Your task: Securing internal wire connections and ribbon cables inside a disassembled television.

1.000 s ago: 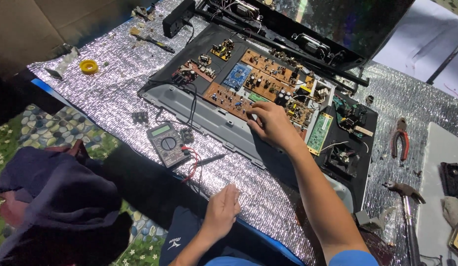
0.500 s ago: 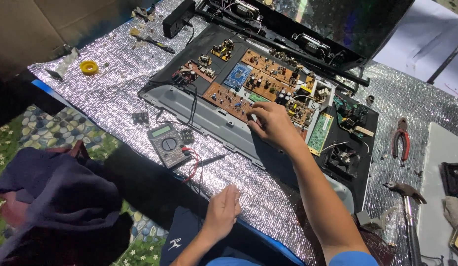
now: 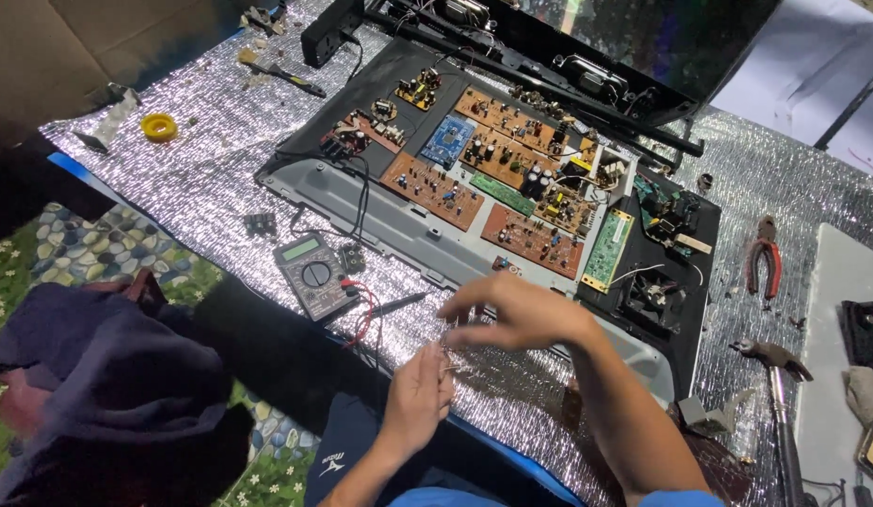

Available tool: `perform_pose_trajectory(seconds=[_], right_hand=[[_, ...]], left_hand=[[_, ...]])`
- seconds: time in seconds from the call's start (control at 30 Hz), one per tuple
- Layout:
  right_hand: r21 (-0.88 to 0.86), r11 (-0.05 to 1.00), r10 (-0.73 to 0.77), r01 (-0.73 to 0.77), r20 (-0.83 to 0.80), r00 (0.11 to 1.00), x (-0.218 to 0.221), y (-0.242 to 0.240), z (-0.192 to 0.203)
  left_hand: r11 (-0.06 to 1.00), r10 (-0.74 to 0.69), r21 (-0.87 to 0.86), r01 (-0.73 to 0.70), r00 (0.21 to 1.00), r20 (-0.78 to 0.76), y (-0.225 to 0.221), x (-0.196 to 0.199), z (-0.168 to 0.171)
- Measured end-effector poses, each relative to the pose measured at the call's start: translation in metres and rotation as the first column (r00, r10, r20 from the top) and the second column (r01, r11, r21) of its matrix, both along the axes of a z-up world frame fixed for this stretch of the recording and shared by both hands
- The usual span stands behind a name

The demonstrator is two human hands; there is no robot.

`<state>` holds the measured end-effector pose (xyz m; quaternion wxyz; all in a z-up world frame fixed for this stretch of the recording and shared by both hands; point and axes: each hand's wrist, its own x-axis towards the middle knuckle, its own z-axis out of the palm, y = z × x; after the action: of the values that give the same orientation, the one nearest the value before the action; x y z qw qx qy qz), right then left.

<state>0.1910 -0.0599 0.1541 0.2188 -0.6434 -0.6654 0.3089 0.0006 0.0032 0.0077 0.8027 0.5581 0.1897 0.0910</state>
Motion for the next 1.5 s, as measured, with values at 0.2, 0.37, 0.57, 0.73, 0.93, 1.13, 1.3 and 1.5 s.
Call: perform_pose_trajectory(seconds=[0.2,0.37,0.57,0.73,0.93,1.13,1.3,1.5], right_hand=[[0.067,0.998,0.006,0.004,-0.149,0.989,-0.018,-0.007,0.013],[0.123,0.992,0.009,0.011,-0.161,0.987,-0.009,-0.019,0.011],[0.122,0.987,-0.088,0.105,-0.138,0.986,0.001,-0.03,0.027],[0.136,0.982,-0.117,0.133,-0.122,0.986,0.009,-0.037,0.034],[0.243,0.965,-0.112,0.1,0.035,0.993,0.028,-0.05,0.006],[0.311,0.895,-0.366,0.319,0.107,0.924,0.048,-0.075,0.039],[0.348,0.75,-0.626,0.562,0.103,0.773,0.051,-0.088,0.058],[0.356,0.729,-0.654,0.585,0.109,0.748,0.05,-0.092,0.058]], left_hand=[[0.987,0.076,0.136,-0.079,0.997,0.025,0.003,-0.006,0.05],[0.977,0.076,0.193,-0.092,0.993,0.09,0.004,-0.006,0.044],[0.958,0.074,0.272,-0.095,0.993,0.088,0.003,-0.002,0.042],[0.914,0.051,0.399,-0.068,0.997,0.054,0.002,0.001,0.043],[0.914,0.032,0.395,-0.093,0.987,0.158,0.003,-0.004,0.037],[0.936,0.104,0.332,-0.118,0.993,0.062,0.01,-0.01,0.029],[0.926,0.08,0.356,-0.129,0.985,0.15,0.008,-0.008,0.029],[0.93,0.042,0.361,-0.074,0.994,0.097,0.01,0.01,0.034]])
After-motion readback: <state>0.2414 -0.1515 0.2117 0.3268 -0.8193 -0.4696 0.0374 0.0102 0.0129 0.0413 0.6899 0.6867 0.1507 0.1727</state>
